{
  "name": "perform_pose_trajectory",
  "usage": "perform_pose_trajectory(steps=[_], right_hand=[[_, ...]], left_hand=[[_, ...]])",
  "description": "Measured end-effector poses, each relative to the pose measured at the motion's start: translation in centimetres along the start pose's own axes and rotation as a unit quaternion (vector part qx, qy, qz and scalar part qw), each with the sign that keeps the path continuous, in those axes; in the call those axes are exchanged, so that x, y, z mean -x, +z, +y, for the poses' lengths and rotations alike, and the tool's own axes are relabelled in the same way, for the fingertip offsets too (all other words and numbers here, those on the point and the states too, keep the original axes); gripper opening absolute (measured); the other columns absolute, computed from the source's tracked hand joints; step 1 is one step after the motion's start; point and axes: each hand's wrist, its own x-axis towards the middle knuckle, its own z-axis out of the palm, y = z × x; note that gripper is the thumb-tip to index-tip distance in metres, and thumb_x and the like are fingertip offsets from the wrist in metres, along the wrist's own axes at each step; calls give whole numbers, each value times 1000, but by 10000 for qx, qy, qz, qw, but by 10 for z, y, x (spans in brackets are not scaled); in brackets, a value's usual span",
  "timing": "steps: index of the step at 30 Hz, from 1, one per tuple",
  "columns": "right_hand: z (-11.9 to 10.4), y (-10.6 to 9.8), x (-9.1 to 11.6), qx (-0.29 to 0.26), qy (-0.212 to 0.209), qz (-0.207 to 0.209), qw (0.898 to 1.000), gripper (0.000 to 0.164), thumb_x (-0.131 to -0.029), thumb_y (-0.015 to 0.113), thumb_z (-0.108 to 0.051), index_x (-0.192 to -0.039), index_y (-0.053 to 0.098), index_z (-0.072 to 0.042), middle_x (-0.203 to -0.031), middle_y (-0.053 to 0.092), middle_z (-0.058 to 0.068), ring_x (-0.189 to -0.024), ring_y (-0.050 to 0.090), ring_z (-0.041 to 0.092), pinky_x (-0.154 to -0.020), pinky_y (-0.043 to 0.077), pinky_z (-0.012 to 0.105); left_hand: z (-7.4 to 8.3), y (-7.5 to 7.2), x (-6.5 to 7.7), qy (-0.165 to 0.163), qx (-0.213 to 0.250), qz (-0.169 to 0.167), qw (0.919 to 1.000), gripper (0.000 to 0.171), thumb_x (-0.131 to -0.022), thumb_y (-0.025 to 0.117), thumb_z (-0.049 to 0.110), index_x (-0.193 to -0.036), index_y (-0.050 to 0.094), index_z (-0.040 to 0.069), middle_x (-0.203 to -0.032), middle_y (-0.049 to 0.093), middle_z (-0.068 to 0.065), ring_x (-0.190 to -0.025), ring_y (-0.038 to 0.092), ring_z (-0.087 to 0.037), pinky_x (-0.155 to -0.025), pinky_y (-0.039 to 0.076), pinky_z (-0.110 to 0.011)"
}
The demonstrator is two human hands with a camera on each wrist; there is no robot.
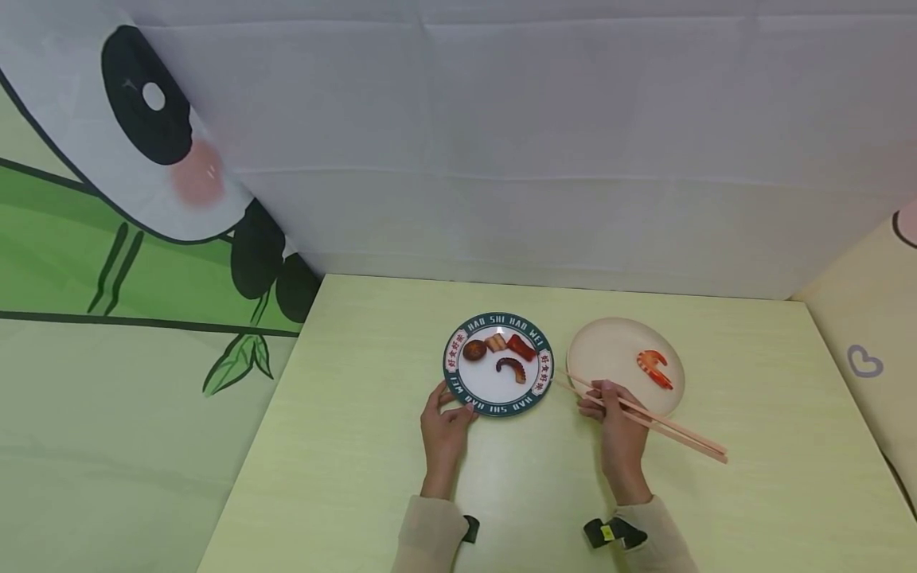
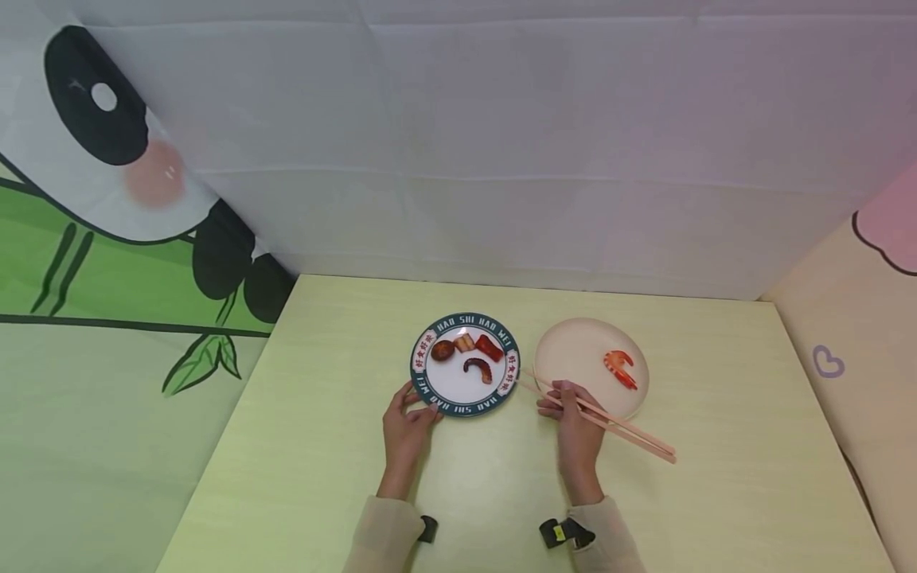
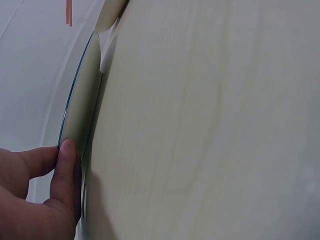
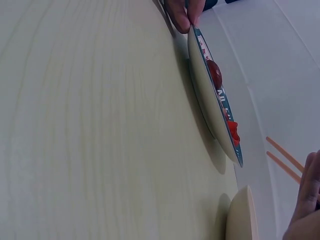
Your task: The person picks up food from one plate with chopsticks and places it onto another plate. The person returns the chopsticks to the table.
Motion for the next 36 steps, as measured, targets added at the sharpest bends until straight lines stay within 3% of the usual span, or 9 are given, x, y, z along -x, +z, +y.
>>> perform_pose_trajectory(steps=[13, 26, 36], right_hand=[[7, 3, 3, 145, -36, -126, 9998, 39, -110, 57, -16, -122, 62, 21, -91, 77, 7, -71, 75, 8, -70, 69, 23], [5, 8, 7, 395, 211, -279, 9986, 38, -111, 56, -16, -127, 63, 17, -96, 77, 3, -75, 76, 9, -73, 70, 22], [5, 13, 5, 395, 138, -361, 9985, 39, -111, 54, -16, -127, 62, 18, -97, 76, 7, -75, 75, 8, -73, 70, 23]], left_hand=[[-2, -2, 1, -11, 30, 25, 10000, 67, -89, 70, -13, -152, 49, -4, -122, 61, -22, -83, 73, -18, -71, 71, -26], [-1, -1, 3, 34, -17, 19, 10000, 66, -89, 71, -13, -151, 49, -5, -122, 61, -23, -83, 73, -19, -71, 71, -27], [-1, 0, 2, -41, -54, 12, 10000, 67, -91, 71, -11, -153, 49, -2, -123, 61, -20, -85, 74, -19, -72, 70, -26]])
